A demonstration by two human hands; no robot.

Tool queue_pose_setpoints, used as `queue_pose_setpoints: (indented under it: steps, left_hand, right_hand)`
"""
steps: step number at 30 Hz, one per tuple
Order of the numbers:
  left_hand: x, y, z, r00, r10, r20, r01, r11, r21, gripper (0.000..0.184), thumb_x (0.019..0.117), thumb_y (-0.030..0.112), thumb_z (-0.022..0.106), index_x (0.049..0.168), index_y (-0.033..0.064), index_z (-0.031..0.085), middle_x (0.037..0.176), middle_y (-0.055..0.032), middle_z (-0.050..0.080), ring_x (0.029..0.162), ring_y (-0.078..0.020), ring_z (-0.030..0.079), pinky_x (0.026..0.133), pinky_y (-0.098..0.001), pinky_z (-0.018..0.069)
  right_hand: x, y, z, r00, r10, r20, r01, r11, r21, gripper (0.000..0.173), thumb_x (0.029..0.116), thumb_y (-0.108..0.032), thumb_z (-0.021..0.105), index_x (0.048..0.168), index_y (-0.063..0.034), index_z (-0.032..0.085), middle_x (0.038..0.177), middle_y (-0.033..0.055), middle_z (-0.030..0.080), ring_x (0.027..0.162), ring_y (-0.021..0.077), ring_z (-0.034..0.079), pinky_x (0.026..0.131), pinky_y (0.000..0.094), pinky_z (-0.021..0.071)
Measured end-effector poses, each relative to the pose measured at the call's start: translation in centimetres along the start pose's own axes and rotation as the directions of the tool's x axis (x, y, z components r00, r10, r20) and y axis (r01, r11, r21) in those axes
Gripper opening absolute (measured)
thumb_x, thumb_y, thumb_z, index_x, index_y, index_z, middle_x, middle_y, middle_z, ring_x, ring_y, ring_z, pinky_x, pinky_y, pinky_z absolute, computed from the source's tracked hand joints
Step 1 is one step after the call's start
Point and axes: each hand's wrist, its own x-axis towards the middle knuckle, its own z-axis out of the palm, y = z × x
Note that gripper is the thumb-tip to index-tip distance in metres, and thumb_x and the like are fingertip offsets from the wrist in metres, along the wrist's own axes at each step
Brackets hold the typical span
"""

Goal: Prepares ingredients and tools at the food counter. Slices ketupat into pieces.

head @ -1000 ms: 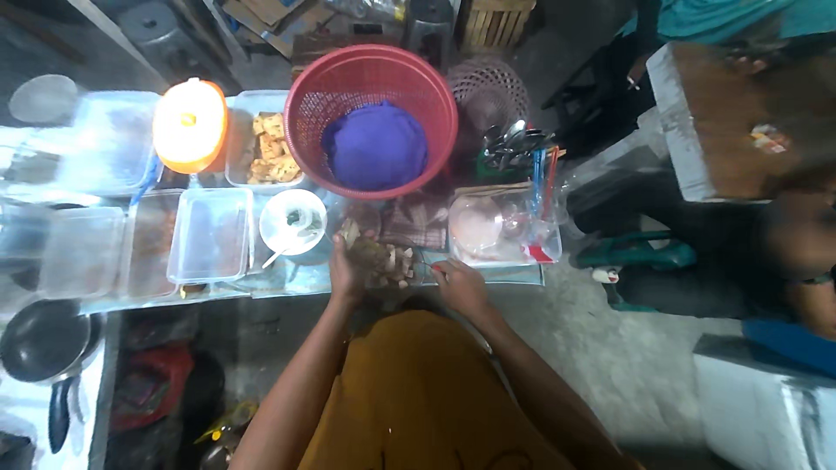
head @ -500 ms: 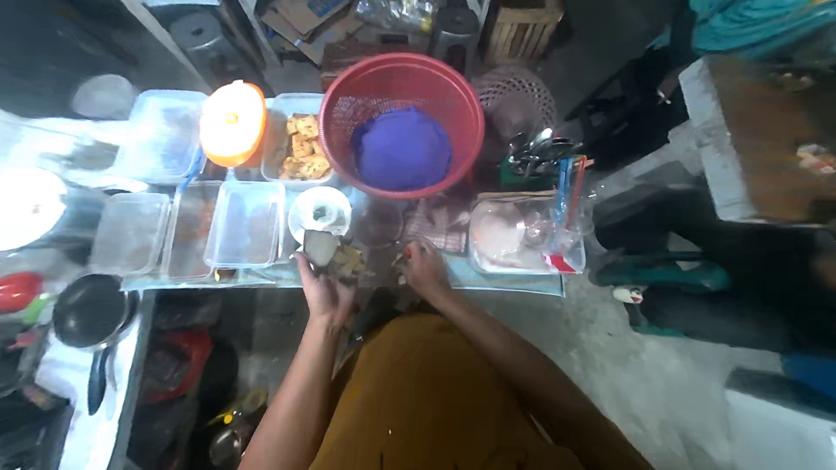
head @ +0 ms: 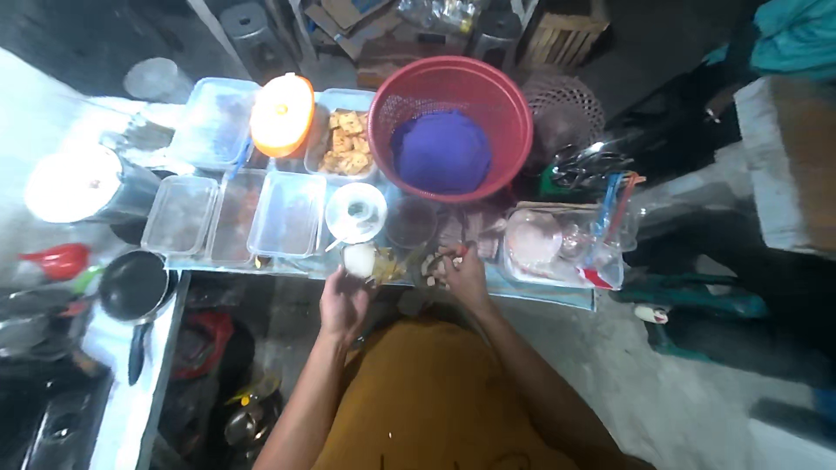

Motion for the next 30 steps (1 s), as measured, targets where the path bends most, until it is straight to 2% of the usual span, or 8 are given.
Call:
queue_pose_setpoints:
  steps: [7, 10, 13, 15, 17, 21, 26, 30]
  left_hand:
    - [2.7, 1.7, 0.0, 0.965, -0.155, 0.213, 0.077, 0.939, 0.335, 0.044, 0.1033, 0.016, 0.022, 0.144, 0.0073, 0.036, 0.120, -0.0164, 0.065, 0.100, -0.0304, 0.070, 0.084, -0.0496, 0.0600]
    - [3.9, 3.0, 0.2, 0.889, -0.288, 0.355, 0.100, 0.880, 0.465, 0.044, 0.1059, 0.021, 0.018, 0.145, 0.0098, 0.034, 0.126, -0.0144, 0.064, 0.106, -0.0312, 0.069, 0.089, -0.0508, 0.0597]
    - [5.4, 4.6, -0.1, 0.723, -0.414, 0.553, 0.108, 0.859, 0.500, 0.031, 0.1036, 0.032, 0.044, 0.131, 0.0189, 0.049, 0.122, -0.0097, 0.071, 0.109, -0.0334, 0.071, 0.093, -0.0553, 0.0589]
    - [5.8, 5.5, 0.6, 0.643, -0.517, 0.565, 0.127, 0.800, 0.587, 0.033, 0.0988, 0.041, 0.054, 0.123, 0.0196, 0.058, 0.118, -0.0095, 0.072, 0.105, -0.0325, 0.071, 0.089, -0.0554, 0.0597]
    - [5.4, 5.7, 1.4, 0.627, -0.606, 0.490, 0.131, 0.702, 0.700, 0.036, 0.1046, 0.044, 0.043, 0.119, 0.0156, 0.059, 0.115, -0.0101, 0.071, 0.101, -0.0309, 0.072, 0.082, -0.0537, 0.0616]
    - [4.6, 4.6, 1.2, 0.532, -0.784, 0.321, 0.209, 0.489, 0.847, 0.041, 0.1091, 0.035, 0.023, 0.126, 0.0113, 0.051, 0.118, -0.0134, 0.069, 0.100, -0.0314, 0.072, 0.079, -0.0502, 0.0630]
    - [2.1, 4.6, 1.6, 0.300, -0.912, 0.282, 0.330, 0.376, 0.866, 0.043, 0.1084, 0.030, 0.022, 0.132, 0.0090, 0.051, 0.125, -0.0225, 0.067, 0.113, -0.0455, 0.067, 0.085, -0.0629, 0.0596]
    - [0.5, 5.4, 1.8, 0.304, -0.924, 0.232, 0.301, 0.324, 0.897, 0.041, 0.1078, 0.025, 0.017, 0.131, 0.0062, 0.045, 0.126, -0.0265, 0.065, 0.114, -0.0488, 0.066, 0.090, -0.0644, 0.0575]
  right_hand:
    - [-5.1, 2.1, -0.6, 0.925, 0.231, -0.300, -0.199, 0.971, 0.133, 0.038, 0.0996, -0.016, 0.061, 0.130, 0.0044, 0.052, 0.109, 0.0117, 0.071, 0.087, 0.0182, 0.071, 0.076, 0.0352, 0.0614]
    - [-9.7, 2.5, 0.5, 0.791, 0.405, -0.458, -0.327, 0.913, 0.244, 0.038, 0.0995, -0.014, 0.063, 0.130, 0.0059, 0.054, 0.110, 0.0130, 0.071, 0.095, 0.0184, 0.071, 0.085, 0.0342, 0.0609]
    - [-15.3, 2.0, 3.6, 0.618, 0.563, -0.549, -0.429, 0.826, 0.364, 0.038, 0.0979, -0.013, 0.064, 0.130, 0.0042, 0.055, 0.112, 0.0135, 0.071, 0.103, 0.0196, 0.070, 0.093, 0.0354, 0.0588]
    - [-19.2, 1.5, 7.4, 0.513, 0.645, -0.567, -0.476, 0.763, 0.438, 0.036, 0.0946, -0.012, 0.065, 0.126, 0.0020, 0.056, 0.111, 0.0124, 0.070, 0.102, 0.0198, 0.069, 0.092, 0.0352, 0.0587]
    - [-23.2, 0.9, 12.3, 0.404, 0.727, -0.556, -0.505, 0.684, 0.526, 0.035, 0.0929, -0.011, 0.066, 0.125, 0.0007, 0.058, 0.109, 0.0119, 0.070, 0.100, 0.0207, 0.070, 0.090, 0.0368, 0.0592]
    - [-31.0, -0.9, 24.3, 0.061, 0.827, -0.558, -0.436, 0.525, 0.731, 0.038, 0.0914, -0.009, 0.066, 0.125, 0.0056, 0.055, 0.108, 0.0147, 0.070, 0.095, 0.0214, 0.071, 0.084, 0.0385, 0.0613]
    - [-37.2, -1.2, 35.3, -0.621, 0.778, -0.098, 0.065, 0.175, 0.982, 0.050, 0.0941, -0.006, 0.069, 0.133, 0.0092, 0.042, 0.112, 0.0234, 0.063, 0.101, 0.0292, 0.066, 0.089, 0.0439, 0.0571]
    - [-40.8, 2.1, 36.6, -0.810, 0.559, 0.175, 0.250, 0.060, 0.966, 0.063, 0.0936, -0.013, 0.074, 0.142, 0.0070, 0.040, 0.128, 0.0286, 0.060, 0.116, 0.0377, 0.062, 0.100, 0.0493, 0.0529]
